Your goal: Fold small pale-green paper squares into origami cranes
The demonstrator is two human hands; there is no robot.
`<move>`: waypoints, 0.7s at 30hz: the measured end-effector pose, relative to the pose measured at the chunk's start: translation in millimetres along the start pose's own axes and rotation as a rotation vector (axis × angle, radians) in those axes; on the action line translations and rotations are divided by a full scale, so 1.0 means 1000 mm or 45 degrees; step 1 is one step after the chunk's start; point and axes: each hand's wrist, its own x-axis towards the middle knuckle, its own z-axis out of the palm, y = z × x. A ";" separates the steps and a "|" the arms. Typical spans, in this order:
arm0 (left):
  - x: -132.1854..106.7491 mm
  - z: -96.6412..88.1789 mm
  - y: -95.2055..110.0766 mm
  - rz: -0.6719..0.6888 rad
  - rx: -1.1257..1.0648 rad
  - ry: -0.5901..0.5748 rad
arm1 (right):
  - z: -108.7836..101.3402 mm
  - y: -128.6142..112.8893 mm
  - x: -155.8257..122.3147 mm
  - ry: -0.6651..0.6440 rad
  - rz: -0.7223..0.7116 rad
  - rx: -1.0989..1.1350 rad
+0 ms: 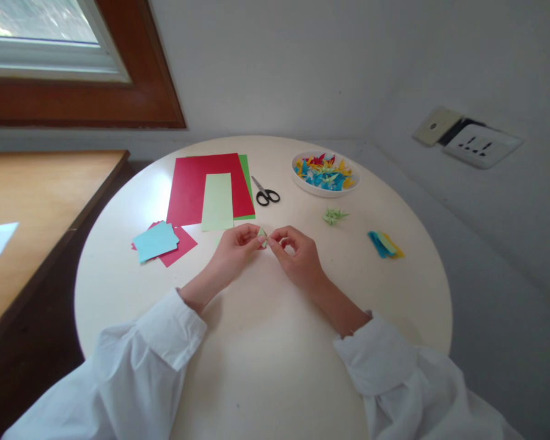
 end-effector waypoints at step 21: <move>-0.001 0.001 -0.001 -0.027 -0.245 0.062 | 0.001 -0.001 -0.001 -0.186 0.259 0.260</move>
